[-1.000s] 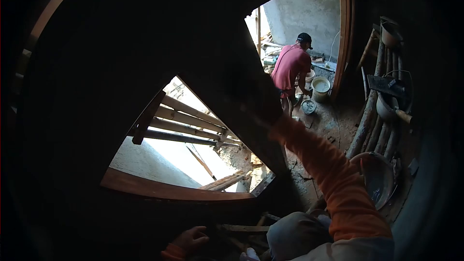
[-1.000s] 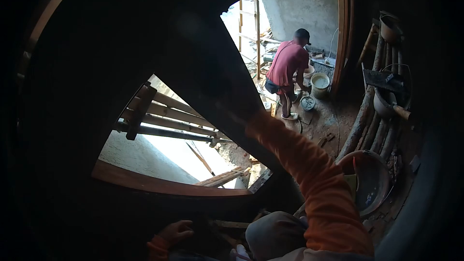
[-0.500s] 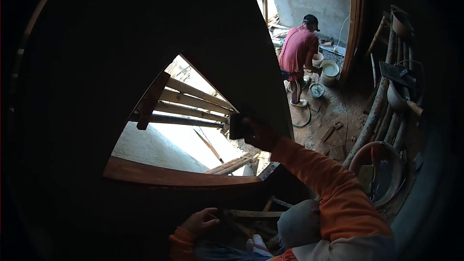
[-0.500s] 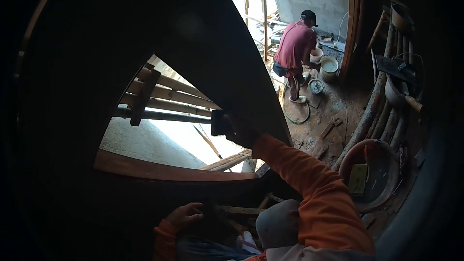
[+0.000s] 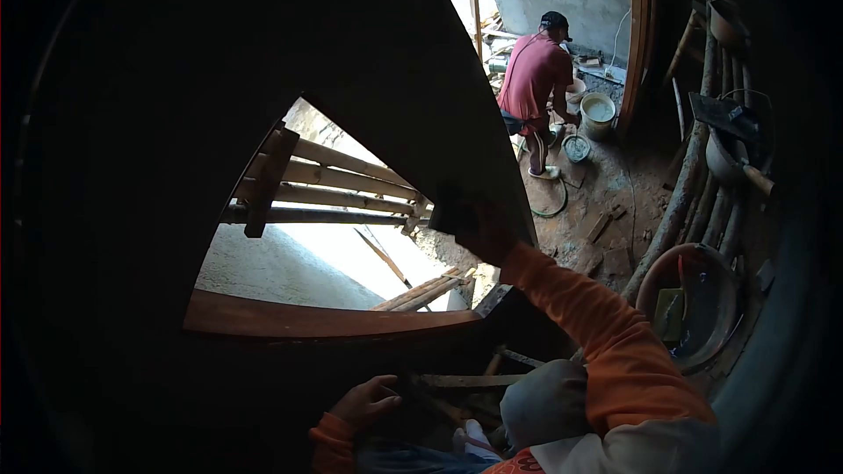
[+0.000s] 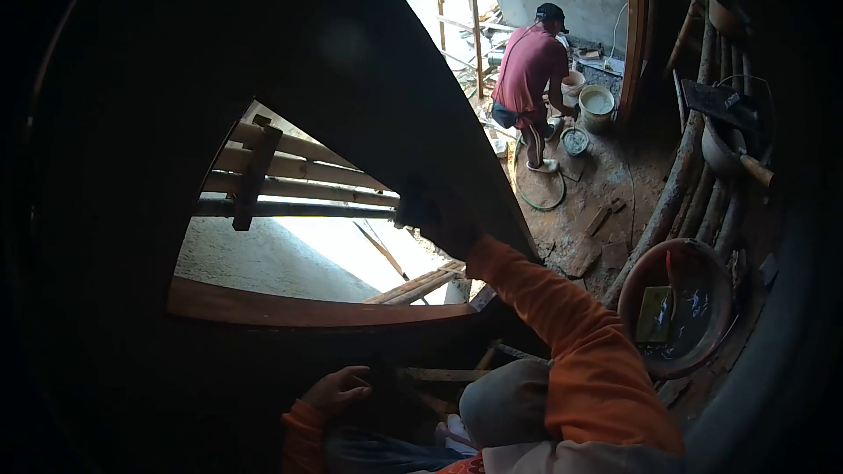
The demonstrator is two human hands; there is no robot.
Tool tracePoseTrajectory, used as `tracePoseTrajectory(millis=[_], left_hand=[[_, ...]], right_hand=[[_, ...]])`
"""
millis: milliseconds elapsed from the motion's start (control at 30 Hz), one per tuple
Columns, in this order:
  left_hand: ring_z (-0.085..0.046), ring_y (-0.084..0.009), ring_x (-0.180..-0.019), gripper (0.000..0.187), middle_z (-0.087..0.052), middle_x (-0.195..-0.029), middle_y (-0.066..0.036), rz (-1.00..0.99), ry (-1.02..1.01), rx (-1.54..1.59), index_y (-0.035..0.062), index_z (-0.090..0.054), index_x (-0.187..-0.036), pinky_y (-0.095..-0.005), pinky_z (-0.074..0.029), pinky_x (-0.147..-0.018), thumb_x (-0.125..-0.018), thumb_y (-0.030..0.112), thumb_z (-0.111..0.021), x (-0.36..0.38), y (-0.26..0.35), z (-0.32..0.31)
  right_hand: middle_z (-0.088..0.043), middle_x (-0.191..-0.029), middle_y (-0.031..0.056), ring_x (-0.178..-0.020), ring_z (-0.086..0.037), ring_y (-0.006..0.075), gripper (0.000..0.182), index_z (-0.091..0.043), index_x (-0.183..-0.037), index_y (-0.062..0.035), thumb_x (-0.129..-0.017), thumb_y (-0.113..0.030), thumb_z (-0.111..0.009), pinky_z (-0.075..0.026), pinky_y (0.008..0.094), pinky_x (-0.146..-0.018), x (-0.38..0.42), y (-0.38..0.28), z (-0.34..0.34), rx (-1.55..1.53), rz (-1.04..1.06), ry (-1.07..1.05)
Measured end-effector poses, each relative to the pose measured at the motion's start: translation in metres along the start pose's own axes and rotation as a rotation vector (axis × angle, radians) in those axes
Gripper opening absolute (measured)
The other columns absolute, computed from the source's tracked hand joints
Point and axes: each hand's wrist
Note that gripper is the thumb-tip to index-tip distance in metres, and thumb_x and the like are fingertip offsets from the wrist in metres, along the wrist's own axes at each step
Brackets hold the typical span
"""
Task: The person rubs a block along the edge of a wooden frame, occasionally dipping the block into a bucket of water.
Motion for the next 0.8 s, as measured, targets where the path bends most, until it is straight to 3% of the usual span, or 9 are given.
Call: tracePoseTrajectory(millis=[133, 267, 333, 433, 567, 633, 700, 767, 800], left_hand=[[-0.061, -0.0217, -0.096, 0.051, -0.064, -0.101, -0.015, 0.029, -0.003, 0.045, 0.0007, -0.045, -0.122, -0.0305, -0.046, -0.084, -0.082, 0.028, -0.063, 0.009, -0.026, -0.002], [-0.061, -0.0220, -0.095, 0.052, -0.064, -0.102, -0.015, 0.067, 0.037, 0.029, 0.0008, -0.045, -0.122, -0.0305, -0.047, -0.083, -0.082, 0.028, -0.063, 0.015, -0.025, 0.002], [-0.061, -0.0220, -0.095, 0.052, -0.064, -0.101, -0.014, 0.051, 0.052, 0.035, 0.0009, -0.045, -0.122, -0.0305, -0.047, -0.083, -0.082, 0.029, -0.063, 0.006, -0.015, 0.001], [-0.060, -0.0188, -0.095, 0.049, -0.064, -0.100, -0.012, 0.016, 0.011, -0.069, 0.0002, -0.045, -0.123, -0.0287, -0.046, -0.083, -0.083, 0.023, -0.063, 0.001, -0.005, -0.002], [-0.060, -0.0193, -0.095, 0.048, -0.064, -0.100, -0.012, 0.020, 0.023, 0.014, 0.0002, -0.046, -0.122, -0.0294, -0.047, -0.083, -0.083, 0.023, -0.063, 0.013, -0.010, 0.000], [-0.060, -0.0195, -0.095, 0.048, -0.064, -0.100, -0.012, 0.051, 0.014, 0.001, 0.0001, -0.046, -0.122, -0.0296, -0.047, -0.083, -0.083, 0.023, -0.063, 0.021, -0.011, -0.001], [-0.061, -0.0194, -0.094, 0.047, -0.064, -0.100, -0.012, 0.095, 0.052, 0.013, 0.0000, -0.045, -0.122, -0.0299, -0.047, -0.083, -0.084, 0.023, -0.062, 0.027, -0.009, 0.001], [-0.061, -0.0192, -0.094, 0.047, -0.064, -0.100, -0.012, 0.092, 0.047, 0.018, -0.0001, -0.046, -0.122, -0.0298, -0.047, -0.083, -0.084, 0.023, -0.062, 0.020, -0.015, 0.001], [-0.061, -0.0189, -0.094, 0.047, -0.065, -0.099, -0.012, 0.089, 0.048, 0.018, -0.0001, -0.046, -0.122, -0.0298, -0.046, -0.083, -0.084, 0.023, -0.062, 0.016, -0.016, 0.000]], right_hand=[[-0.055, -0.097, 0.0148, -0.091, -0.054, 0.0292, 0.032, -0.054, -0.104, -0.0029, -0.078, -0.019, -0.063, -0.046, 0.0360, -0.074, -0.126, -0.012, 0.072, -0.094, -0.370, 0.153], [-0.056, -0.085, 0.0141, -0.077, -0.057, 0.0296, 0.028, -0.052, -0.099, -0.0029, -0.078, -0.018, -0.062, -0.048, 0.0361, -0.067, -0.155, 0.019, 0.046, 0.503, 0.391, 0.348], [-0.054, -0.103, 0.0172, -0.104, -0.050, 0.0344, 0.042, -0.053, -0.108, -0.0019, -0.069, -0.013, -0.066, -0.042, 0.0421, -0.088, -0.068, 0.002, 0.002, 0.218, 0.137, 0.307], [-0.046, -0.120, 0.0215, -0.117, -0.040, 0.0393, 0.061, -0.048, -0.118, -0.0034, -0.064, -0.013, -0.073, -0.032, 0.0462, -0.099, 0.041, 0.012, -0.016, 0.046, 0.135, -0.430], [-0.055, -0.095, 0.0108, -0.084, -0.054, 0.0181, 0.028, -0.053, -0.103, -0.0045, -0.079, -0.014, -0.064, -0.045, 0.0364, -0.076, -0.087, 0.002, 0.052, -0.225, -0.312, 0.445], [-0.055, -0.097, 0.0087, -0.082, -0.055, 0.0212, 0.028, -0.053, -0.104, -0.0036, -0.079, -0.012, -0.063, -0.044, 0.0386, -0.076, -0.155, 0.053, 0.094, 0.329, 0.185, -0.030], [-0.060, -0.077, 0.0082, -0.068, -0.060, 0.0223, 0.019, -0.059, -0.090, -0.0065, -0.077, -0.020, -0.063, -0.049, 0.0321, -0.060, -0.152, 0.051, 0.063, 0.216, 0.229, 0.360], [-0.059, -0.087, 0.0133, -0.081, -0.059, 0.0280, 0.021, -0.059, -0.093, -0.0054, -0.075, -0.014, -0.063, -0.048, 0.0355, -0.071, -0.080, 0.008, 0.036, 0.687, 0.126, 0.163], [-0.056, -0.098, 0.0165, -0.097, -0.053, 0.0351, 0.029, -0.058, -0.097, -0.0065, -0.070, -0.012, -0.066, -0.043, 0.0431, -0.085, -0.044, 0.015, 0.008, 0.153, -0.082, 0.050]])
Point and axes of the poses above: each hand's wrist, its own x-axis away from the middle knuckle, its own z-axis out of the back of the hand, y = z × x
